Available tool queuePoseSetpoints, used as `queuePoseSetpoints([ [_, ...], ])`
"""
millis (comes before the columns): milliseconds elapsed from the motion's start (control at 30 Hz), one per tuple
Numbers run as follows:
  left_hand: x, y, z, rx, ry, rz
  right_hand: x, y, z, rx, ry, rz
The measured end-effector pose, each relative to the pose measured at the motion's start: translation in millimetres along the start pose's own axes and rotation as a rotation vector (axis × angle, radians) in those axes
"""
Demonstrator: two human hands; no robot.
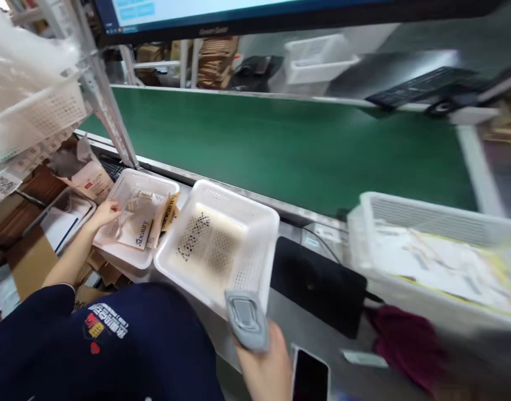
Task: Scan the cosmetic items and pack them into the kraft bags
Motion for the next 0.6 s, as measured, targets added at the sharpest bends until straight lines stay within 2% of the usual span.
queuePoseSetpoints([
  [67, -6, -1, 43, 0.202, 0.103, -0.026, -2, 17, -45, -0.008, -0.208, -0.110],
  [167, 3, 19, 110, 0.455, 0.202, -0.125, 2, 37, -115, 0.143, -0.482, -0.300],
  [233, 16, 39, 150, 0.545, 0.263, -0.202, 2, 43, -148, 0.260, -0.551, -0.347],
  [300, 31, 61, 184, 0.616, 0.299, -0.278, -1, 43, -163, 0.347, -0.554, -0.337],
  [367, 43, 83, 206, 0.661, 0.286, -0.364, -4, 42, -158, 0.388, -0.508, -0.310],
  [433, 53, 102, 218, 0.680, 0.238, -0.448, -4, 41, -137, 0.360, -0.433, -0.289],
  [500, 61, 116, 219, 0.705, 0.189, -0.511, 0, 42, -108, 0.236, -0.361, -0.269],
  [600, 74, 130, 211, 0.743, 0.149, -0.578, 12, 43, -66, -0.069, -0.273, -0.224],
])
Point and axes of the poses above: each hand's wrist, its own x-axis away from the middle knuckle, its own y-axis out of the palm, z = x × y, the point moved 7 cm from there along -x, towards the middle knuckle, and after that the axes turned 15 degrees about z, right-handed, at the moved point
